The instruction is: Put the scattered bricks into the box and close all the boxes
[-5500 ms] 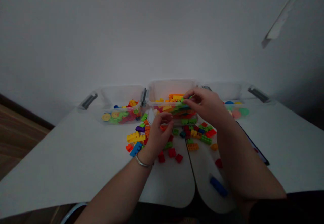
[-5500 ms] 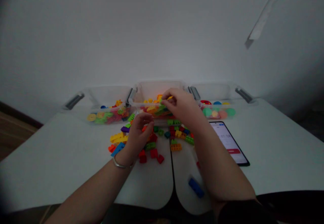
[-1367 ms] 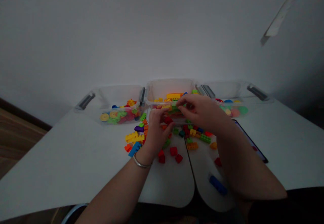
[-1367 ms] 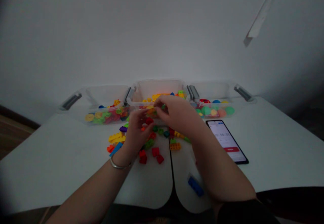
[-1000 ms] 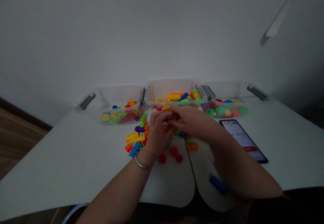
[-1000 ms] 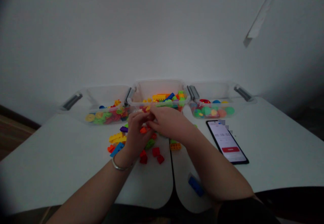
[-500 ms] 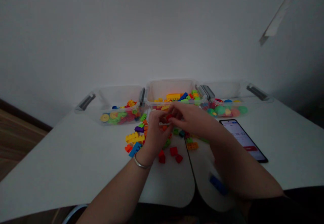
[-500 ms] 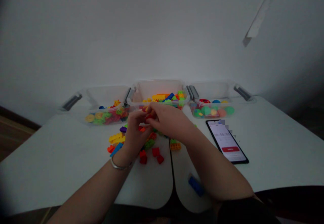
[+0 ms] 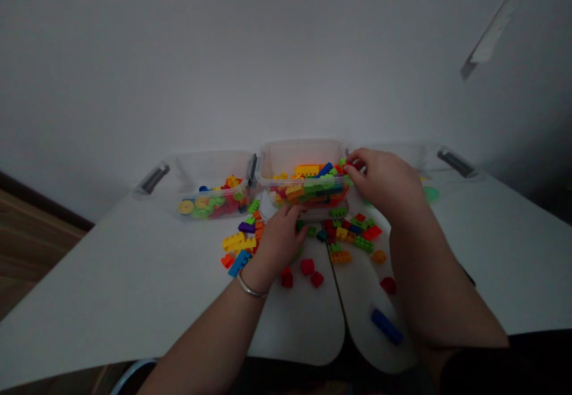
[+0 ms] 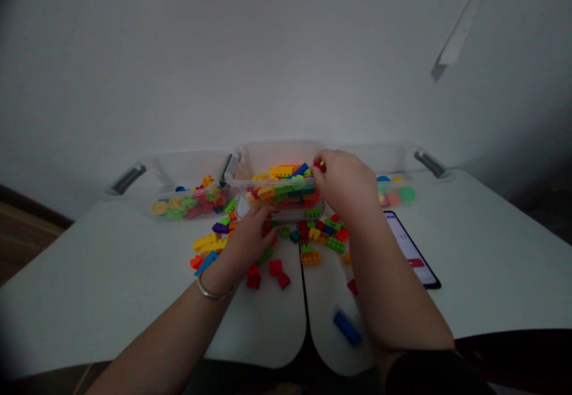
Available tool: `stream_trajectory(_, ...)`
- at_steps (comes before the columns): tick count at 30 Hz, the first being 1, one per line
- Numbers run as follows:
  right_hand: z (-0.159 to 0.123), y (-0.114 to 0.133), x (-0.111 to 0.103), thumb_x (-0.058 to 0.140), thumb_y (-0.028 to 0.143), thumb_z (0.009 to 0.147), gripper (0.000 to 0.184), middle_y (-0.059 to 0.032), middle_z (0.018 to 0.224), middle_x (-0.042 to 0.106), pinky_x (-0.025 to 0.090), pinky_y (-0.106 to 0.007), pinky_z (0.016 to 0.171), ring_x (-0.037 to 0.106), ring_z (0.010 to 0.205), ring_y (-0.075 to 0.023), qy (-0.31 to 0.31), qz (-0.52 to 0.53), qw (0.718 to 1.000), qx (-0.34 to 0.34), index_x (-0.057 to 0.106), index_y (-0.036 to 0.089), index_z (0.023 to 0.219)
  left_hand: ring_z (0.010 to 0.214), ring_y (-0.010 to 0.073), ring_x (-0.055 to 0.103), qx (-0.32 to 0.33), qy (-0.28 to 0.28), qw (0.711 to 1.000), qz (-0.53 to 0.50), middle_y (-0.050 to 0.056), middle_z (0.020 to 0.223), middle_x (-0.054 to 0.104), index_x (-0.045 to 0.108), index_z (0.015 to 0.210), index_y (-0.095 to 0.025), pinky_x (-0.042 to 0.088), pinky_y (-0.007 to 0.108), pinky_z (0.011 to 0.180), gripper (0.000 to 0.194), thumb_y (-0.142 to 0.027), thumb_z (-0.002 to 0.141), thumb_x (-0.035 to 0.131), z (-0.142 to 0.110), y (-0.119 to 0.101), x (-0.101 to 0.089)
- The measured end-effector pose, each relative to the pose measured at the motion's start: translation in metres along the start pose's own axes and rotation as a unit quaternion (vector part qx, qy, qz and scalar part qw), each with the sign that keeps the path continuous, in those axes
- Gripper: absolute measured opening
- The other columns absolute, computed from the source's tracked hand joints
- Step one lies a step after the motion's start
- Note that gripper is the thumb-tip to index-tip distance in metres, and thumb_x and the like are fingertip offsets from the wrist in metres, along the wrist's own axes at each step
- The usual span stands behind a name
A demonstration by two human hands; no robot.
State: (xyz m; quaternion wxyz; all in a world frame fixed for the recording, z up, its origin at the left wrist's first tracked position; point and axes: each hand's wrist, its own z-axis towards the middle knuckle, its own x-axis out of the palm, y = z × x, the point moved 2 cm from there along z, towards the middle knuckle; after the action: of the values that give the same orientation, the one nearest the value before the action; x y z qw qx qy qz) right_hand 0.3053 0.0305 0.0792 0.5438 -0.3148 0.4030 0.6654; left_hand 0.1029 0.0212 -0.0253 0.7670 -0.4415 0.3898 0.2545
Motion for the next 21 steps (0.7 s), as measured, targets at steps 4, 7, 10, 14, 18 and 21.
stream_trajectory(4,0.003,0.002,0.009,0.051,0.035,0.089,0.026,-0.0144,0.085,0.072,0.046,-0.041,0.071,0.061,0.084,-0.0297,0.006,-0.058,0.997,-0.040,0.071,0.018,0.092,0.097,0.0271,0.062,-0.019,0.007,0.997,0.077,0.010,0.102,0.063,0.062,0.105,-0.019,0.052,0.043,0.083,0.021,-0.024,0.085,0.060,-0.001,-0.002,-0.003)
stream_trajectory(7,0.004,0.004,0.013,0.047,0.036,0.091,0.032,-0.0153,0.084,0.073,0.044,-0.041,0.073,0.060,0.085,-0.0297,0.004,-0.101,0.992,-0.071,0.072,0.016,0.088,0.095,0.0273,0.062,-0.021,0.024,0.991,0.128,0.010,0.099,0.065,0.065,0.102,-0.018,0.051,0.042,0.082,0.019,-0.028,0.086,0.059,-0.001,-0.004,-0.004)
stream_trajectory(10,0.004,0.008,0.017,0.038,0.033,0.094,0.041,-0.0168,0.091,0.073,0.043,-0.040,0.077,0.061,0.088,-0.0289,0.037,-0.136,0.986,-0.087,0.073,0.012,0.088,0.098,0.0271,0.060,-0.008,0.043,0.988,0.151,0.010,0.101,0.066,0.067,0.103,-0.019,0.050,0.042,0.085,0.021,-0.029,0.089,0.057,-0.001,-0.007,-0.003)
stream_trajectory(14,0.003,0.015,0.020,0.028,0.031,0.097,0.050,-0.0164,0.094,0.074,0.042,-0.038,0.077,0.065,0.086,-0.0271,0.095,-0.149,0.979,-0.097,0.073,0.011,0.093,0.101,0.0269,0.058,0.016,0.065,0.985,0.156,0.007,0.104,0.067,0.070,0.107,-0.023,0.048,0.041,0.087,0.023,-0.028,0.090,0.055,-0.001,-0.010,0.000)
stream_trajectory(18,0.002,0.017,0.019,0.027,0.034,0.098,0.051,-0.0161,0.095,0.074,0.042,-0.039,0.076,0.066,0.088,-0.0288,0.102,-0.143,0.979,-0.099,0.073,0.012,0.092,0.100,0.0269,0.057,0.035,0.068,0.985,0.152,0.006,0.105,0.067,0.071,0.107,-0.024,0.048,0.042,0.087,0.023,-0.027,0.088,0.058,-0.002,-0.010,0.005)
stream_trajectory(21,0.002,0.016,0.015,0.028,0.032,0.098,0.048,-0.0152,0.097,0.074,0.042,-0.038,0.073,0.067,0.087,-0.0282,0.096,-0.126,0.983,-0.095,0.072,0.014,0.095,0.099,0.0270,0.057,0.043,0.059,0.985,0.155,0.006,0.104,0.067,0.072,0.104,-0.023,0.048,0.042,0.086,0.022,-0.025,0.086,0.060,-0.002,-0.008,0.008)
